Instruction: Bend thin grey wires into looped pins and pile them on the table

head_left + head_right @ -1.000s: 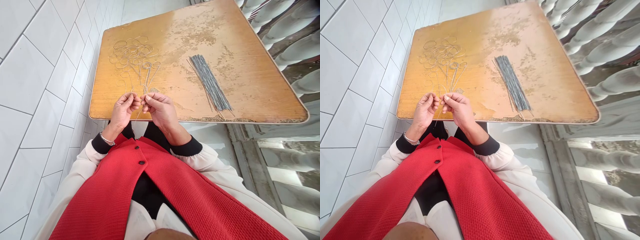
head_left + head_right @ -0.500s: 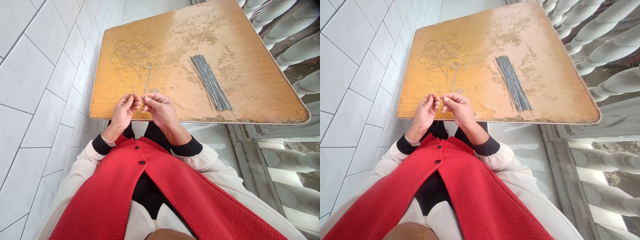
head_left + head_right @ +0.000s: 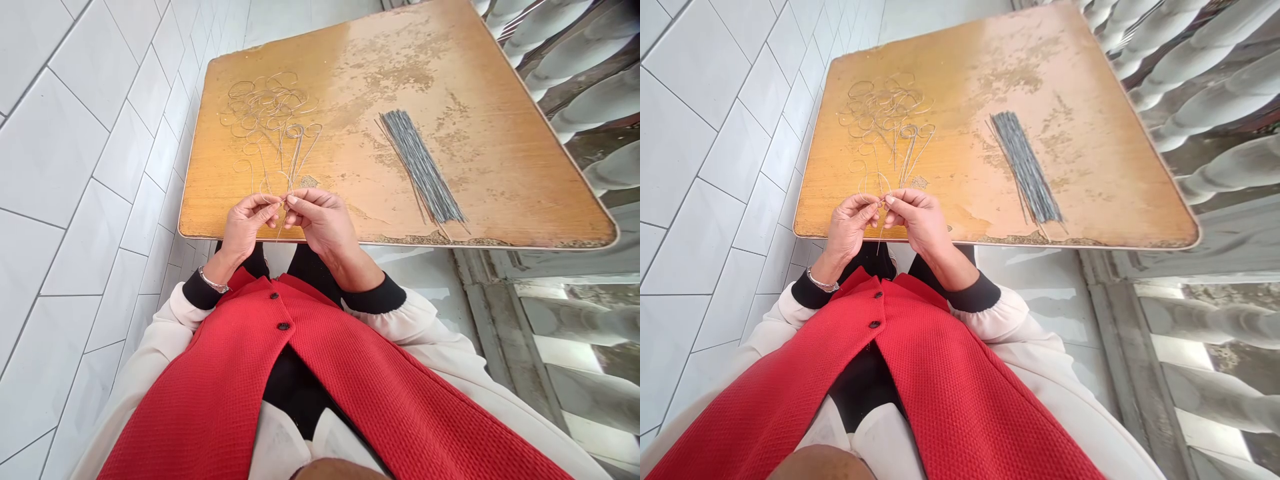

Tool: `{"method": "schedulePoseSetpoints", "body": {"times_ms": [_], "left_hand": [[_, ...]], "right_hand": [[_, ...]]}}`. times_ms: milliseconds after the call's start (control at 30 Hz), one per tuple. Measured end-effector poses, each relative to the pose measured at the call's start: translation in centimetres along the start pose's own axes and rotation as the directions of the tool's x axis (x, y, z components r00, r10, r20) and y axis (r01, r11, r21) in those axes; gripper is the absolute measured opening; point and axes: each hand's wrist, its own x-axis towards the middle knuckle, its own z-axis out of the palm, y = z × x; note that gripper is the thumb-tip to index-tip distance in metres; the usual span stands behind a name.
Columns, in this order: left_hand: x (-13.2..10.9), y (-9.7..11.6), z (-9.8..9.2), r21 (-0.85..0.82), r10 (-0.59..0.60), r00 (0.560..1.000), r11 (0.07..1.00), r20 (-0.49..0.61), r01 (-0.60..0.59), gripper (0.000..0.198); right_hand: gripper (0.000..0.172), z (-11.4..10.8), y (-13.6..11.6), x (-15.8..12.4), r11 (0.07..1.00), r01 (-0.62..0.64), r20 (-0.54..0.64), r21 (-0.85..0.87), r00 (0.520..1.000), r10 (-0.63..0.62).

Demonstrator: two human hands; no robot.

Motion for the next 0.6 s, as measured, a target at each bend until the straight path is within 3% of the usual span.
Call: {"method": "schedulePoseSetpoints", "body": {"times_ms": [400, 600], "left_hand": [[0.23, -0.24, -0.39, 0.135, 0.066, 0.997, 0.988, 0.042, -0.071, 0.03], [-0.02, -0.44, 0.15, 0.088, 0.06, 0.998, 0.994, -0.017, -0.058, 0.033]], "right_hand": [[0.026, 0.05, -0.42, 0.03, 0.994, 0.025, -0.012, -0.104, 1.0, -0.026], [0.027, -0.07, -0.53, 0.07, 0.992, 0.026, 0.01, -0.123, 1.0, -0.025]]}}
